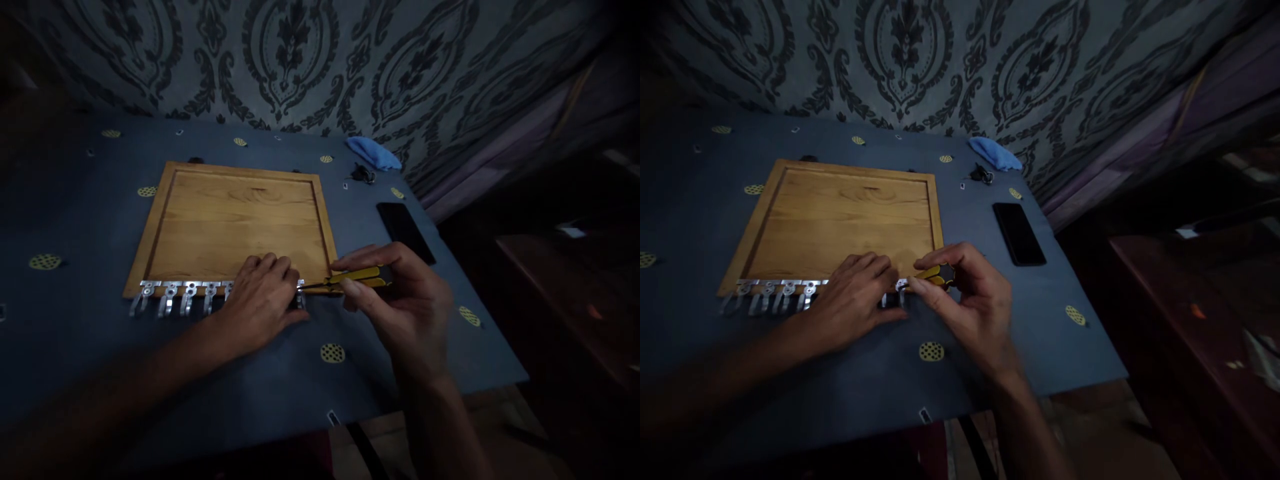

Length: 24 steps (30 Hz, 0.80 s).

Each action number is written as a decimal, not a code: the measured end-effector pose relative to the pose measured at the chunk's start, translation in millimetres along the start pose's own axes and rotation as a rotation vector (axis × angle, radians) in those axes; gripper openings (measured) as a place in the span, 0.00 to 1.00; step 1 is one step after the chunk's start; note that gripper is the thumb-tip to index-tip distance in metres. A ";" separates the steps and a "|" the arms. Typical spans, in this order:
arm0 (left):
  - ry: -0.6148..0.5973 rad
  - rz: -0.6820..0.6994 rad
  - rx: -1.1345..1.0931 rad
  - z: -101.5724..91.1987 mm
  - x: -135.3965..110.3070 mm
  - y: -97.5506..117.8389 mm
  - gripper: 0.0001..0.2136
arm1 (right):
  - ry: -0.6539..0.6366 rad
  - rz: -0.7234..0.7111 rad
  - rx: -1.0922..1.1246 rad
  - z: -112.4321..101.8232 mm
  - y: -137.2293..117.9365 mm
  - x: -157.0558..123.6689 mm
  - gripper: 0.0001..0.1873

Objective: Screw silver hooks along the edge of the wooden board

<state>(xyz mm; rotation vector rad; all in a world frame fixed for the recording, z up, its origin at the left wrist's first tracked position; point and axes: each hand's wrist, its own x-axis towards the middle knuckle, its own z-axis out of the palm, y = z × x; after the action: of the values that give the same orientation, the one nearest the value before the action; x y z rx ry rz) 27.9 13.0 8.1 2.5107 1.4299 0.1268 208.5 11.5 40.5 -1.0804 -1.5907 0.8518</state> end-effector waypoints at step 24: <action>0.032 0.001 0.020 2.3 0.4 0.1 0.22 | -0.258 -0.005 -0.040 -13.5 1.6 11.0 0.11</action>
<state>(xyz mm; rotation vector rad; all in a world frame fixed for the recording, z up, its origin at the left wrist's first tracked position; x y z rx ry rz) 28.7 12.9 5.8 2.5363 1.4490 0.1537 220.7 22.6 46.3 -1.0251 -1.8299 0.9908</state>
